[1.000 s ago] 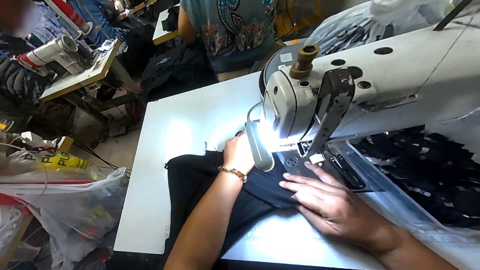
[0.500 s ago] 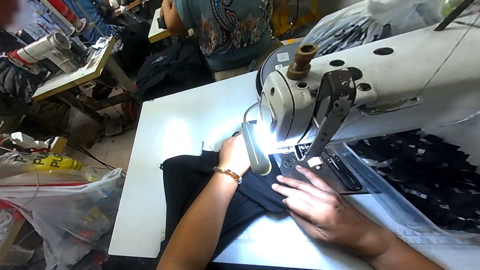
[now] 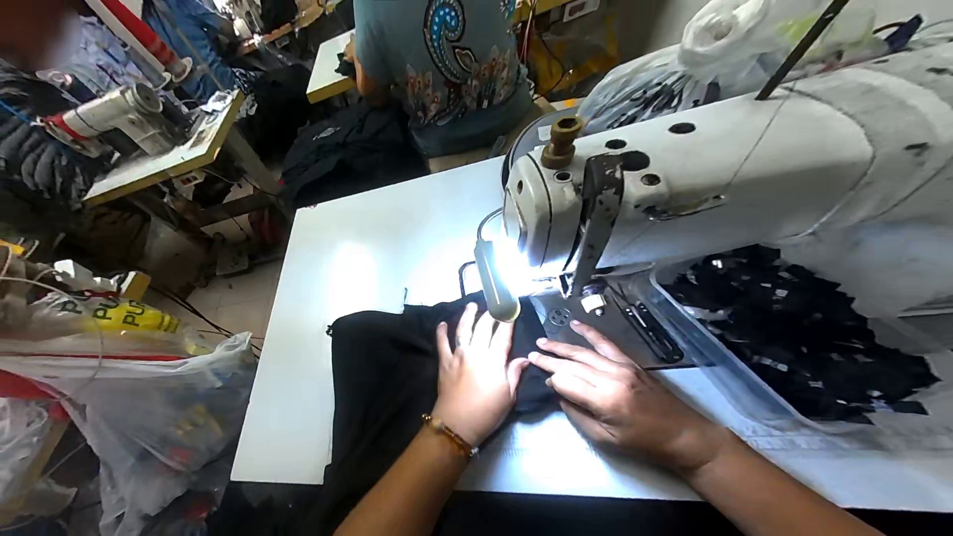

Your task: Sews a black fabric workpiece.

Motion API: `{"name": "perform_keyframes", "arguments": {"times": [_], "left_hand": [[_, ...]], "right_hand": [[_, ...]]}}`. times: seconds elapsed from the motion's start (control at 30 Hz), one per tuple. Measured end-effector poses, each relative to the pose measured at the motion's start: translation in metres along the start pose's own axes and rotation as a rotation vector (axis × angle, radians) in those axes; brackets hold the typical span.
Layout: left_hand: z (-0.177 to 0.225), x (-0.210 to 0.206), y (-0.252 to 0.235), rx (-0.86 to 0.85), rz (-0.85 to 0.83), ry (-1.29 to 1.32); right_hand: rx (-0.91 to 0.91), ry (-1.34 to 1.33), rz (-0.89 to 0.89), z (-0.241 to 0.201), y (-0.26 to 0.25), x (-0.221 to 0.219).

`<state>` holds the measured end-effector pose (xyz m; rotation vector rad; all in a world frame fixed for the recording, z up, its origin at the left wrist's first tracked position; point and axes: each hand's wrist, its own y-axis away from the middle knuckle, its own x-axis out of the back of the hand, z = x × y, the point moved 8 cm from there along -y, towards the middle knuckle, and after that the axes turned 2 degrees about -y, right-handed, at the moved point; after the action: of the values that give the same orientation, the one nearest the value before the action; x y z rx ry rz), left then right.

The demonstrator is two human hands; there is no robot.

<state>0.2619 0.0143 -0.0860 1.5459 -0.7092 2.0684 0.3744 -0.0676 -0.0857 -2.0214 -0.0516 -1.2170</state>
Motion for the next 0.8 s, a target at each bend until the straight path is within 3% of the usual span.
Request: {"name": "perform_keyframes", "arguments": {"times": [0.07,0.8], "left_hand": [[-0.005,-0.009,0.006,0.046,-0.072,-0.018],[-0.012,-0.006,-0.006,0.097,-0.114,-0.029]], "right_hand": [[0.002,0.012,-0.002,-0.001,0.002,0.0],[-0.048,-0.008,0.025,0.005,-0.002,-0.001]]}}
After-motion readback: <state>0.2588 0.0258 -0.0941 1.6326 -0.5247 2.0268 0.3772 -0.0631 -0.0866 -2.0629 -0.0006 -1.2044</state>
